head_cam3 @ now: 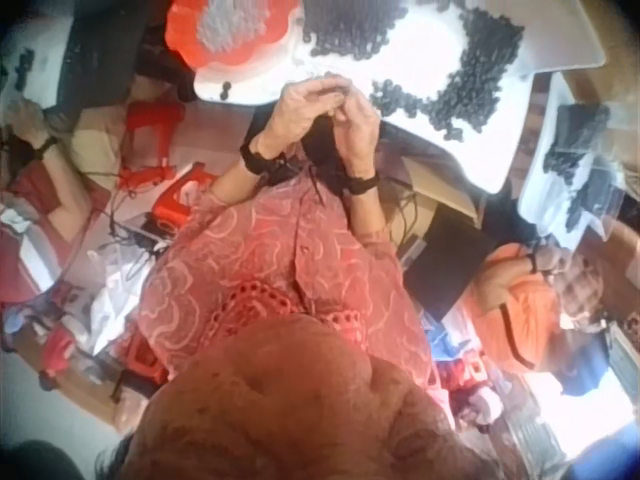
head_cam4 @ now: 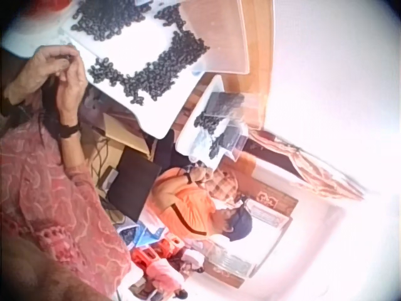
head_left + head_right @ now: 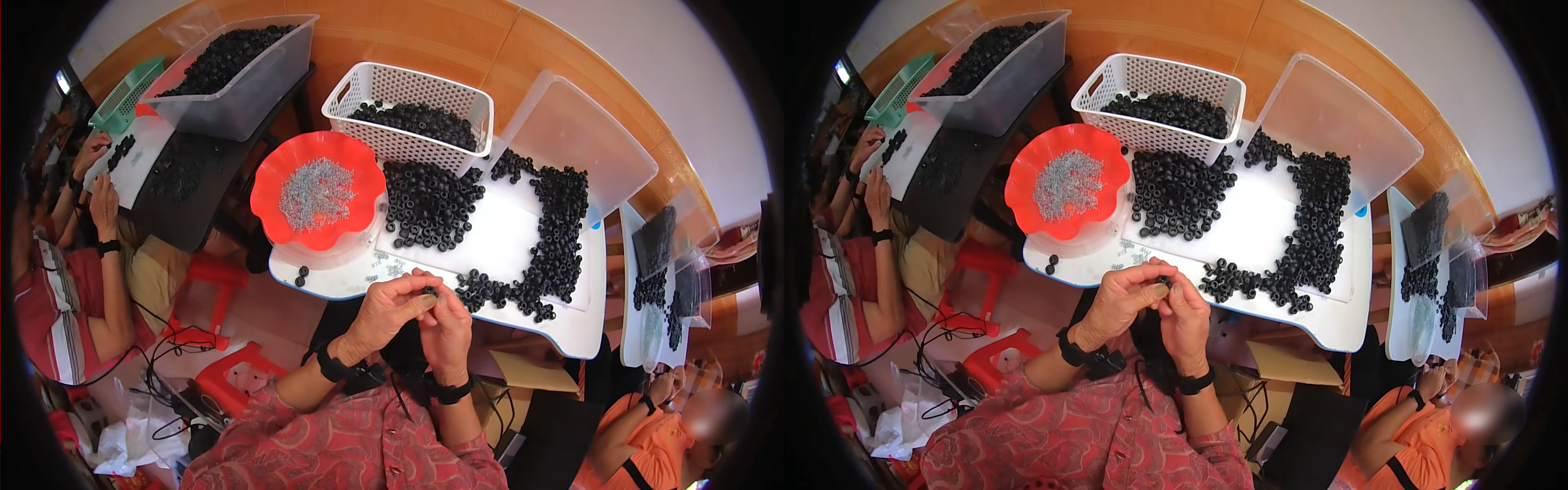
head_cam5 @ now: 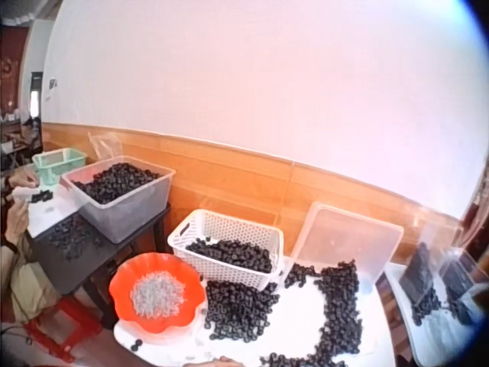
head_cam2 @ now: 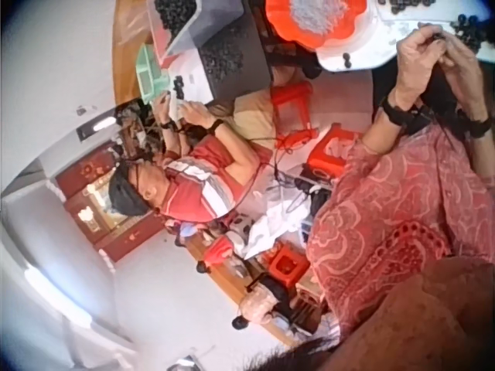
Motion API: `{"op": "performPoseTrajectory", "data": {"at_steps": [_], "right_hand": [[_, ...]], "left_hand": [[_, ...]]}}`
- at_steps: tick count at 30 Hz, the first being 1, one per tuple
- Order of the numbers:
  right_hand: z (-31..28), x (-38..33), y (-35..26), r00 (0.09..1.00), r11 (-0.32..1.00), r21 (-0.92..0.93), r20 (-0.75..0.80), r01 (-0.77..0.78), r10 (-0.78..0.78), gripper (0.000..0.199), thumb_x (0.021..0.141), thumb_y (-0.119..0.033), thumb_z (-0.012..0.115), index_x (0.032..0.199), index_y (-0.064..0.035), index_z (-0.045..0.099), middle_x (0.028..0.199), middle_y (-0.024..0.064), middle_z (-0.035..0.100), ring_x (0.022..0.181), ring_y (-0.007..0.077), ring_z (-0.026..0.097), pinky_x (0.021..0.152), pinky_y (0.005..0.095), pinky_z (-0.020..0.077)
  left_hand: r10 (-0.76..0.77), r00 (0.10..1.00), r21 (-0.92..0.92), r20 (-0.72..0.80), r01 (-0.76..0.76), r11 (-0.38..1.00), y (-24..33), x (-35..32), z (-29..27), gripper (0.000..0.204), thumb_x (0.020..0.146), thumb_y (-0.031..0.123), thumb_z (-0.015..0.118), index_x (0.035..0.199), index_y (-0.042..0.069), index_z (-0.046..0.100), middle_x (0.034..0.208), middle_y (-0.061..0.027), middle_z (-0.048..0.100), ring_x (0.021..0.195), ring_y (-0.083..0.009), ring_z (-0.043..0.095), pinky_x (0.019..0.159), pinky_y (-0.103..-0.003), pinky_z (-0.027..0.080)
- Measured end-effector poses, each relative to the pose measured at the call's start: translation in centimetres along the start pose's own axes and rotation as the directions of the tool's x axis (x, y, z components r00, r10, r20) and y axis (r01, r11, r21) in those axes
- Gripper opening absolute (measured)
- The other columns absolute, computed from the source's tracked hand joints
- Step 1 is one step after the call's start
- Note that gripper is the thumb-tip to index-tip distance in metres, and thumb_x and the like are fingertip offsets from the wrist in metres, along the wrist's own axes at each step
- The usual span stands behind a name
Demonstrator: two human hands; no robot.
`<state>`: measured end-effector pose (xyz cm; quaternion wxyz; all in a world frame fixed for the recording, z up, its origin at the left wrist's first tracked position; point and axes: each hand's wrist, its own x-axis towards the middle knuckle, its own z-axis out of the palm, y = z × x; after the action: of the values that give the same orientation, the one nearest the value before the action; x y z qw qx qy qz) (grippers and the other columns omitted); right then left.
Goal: Assembling small metal pins into black plastic rings at a workstation.
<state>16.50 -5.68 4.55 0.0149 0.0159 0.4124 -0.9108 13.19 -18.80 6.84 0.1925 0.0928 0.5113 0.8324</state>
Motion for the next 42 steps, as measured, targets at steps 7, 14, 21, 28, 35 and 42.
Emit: {"op": "performPoseTrajectory", "data": {"at_steps": [7,14,21,28,35,42], "right_hand": [[0.0,-0.5,0.6,0.982,0.974,-0.221,-0.163,0.056,-0.094,0.03,0.099,-0.011,0.054,0.124,0.0066,0.057,0.117,0.0159,0.064,0.103,0.0219,0.064,0.084,0.0327,0.0547],[0.0,-1.6,0.8,0.983,0.941,-0.338,-0.166,0.024,-0.085,0.02,0.098,-0.01,0.057,0.111,0.0042,0.064,0.104,0.0134,0.069,0.096,0.0187,0.067,0.079,0.0286,0.0543],[-0.4,-2.2,1.7,0.986,0.901,-0.432,-0.134,0.035,-0.102,0.018,0.098,-0.01,0.058,0.111,0.0008,0.064,0.106,0.0089,0.068,0.099,0.0152,0.065,0.08,0.0258,0.0524],[-1.9,-2.4,1.8,0.968,0.834,-0.549,-0.173,0.057,-0.181,0.013,0.094,-0.002,0.058,0.104,0.0023,0.065,0.097,0.0073,0.067,0.084,0.0104,0.065,0.071,0.0224,0.0511],[-2.7,-2.0,0.9,0.926,0.734,-0.678,-0.26,0.026,-0.273,0.01,0.091,-0.001,0.062,0.1,0.0037,0.065,0.09,0.0092,0.066,0.075,0.0131,0.069,0.064,0.0241,0.0523],[-3.6,-2.1,1.5,0.926,0.671,-0.741,-0.236,0.024,-0.294,0.007,0.09,-0.001,0.063,0.094,0.0049,0.062,0.084,0.0112,0.065,0.07,0.0138,0.068,0.059,0.0258,0.0504]], "left_hand": [[-0.126,0.976,-0.081,-0.18,0.113,0.99,1.6,5.1,-2.0,0.033,0.095,0.013,0.063,0.122,-0.006,0.059,0.087,-0.0051,0.062,0.069,-0.0129,0.065,0.066,-0.026,0.058],[0.012,0.994,-0.091,-0.113,-0.022,0.996,6.4,16.2,-2.5,0.016,0.093,0.01,0.064,0.1,-0.004,0.064,0.083,-0.0057,0.062,0.072,-0.0145,0.063,0.071,-0.032,0.06],[0.144,0.98,0.015,-0.134,-0.143,0.99,8.7,21.1,-2.1,0.019,0.092,0.014,0.067,0.091,-0.004,0.065,0.084,-0.008,0.064,0.075,-0.0159,0.063,0.079,-0.037,0.059],[0.0,0.995,0.417,-0.095,0.04,0.908,4.1,11.5,0.4,0.021,0.091,0.014,0.067,0.105,-0.002,0.068,0.085,-0.0027,0.067,0.067,-0.0076,0.062,0.065,-0.023,0.054],[0.265,0.963,0.781,0.053,-0.206,0.59,-3.8,7.6,0.4,0.01,0.085,0.008,0.071,0.093,0.002,0.072,0.08,-0.0055,0.063,0.066,-0.0147,0.062,0.057,-0.027,0.049],[0.311,0.911,0.868,0.271,-0.371,0.329,-5.3,10.0,3.1,0.017,0.082,0.01,0.072,0.097,0.005,0.072,0.082,-0.0111,0.057,0.07,-0.0282,0.059,0.063,-0.037,0.048]]}}
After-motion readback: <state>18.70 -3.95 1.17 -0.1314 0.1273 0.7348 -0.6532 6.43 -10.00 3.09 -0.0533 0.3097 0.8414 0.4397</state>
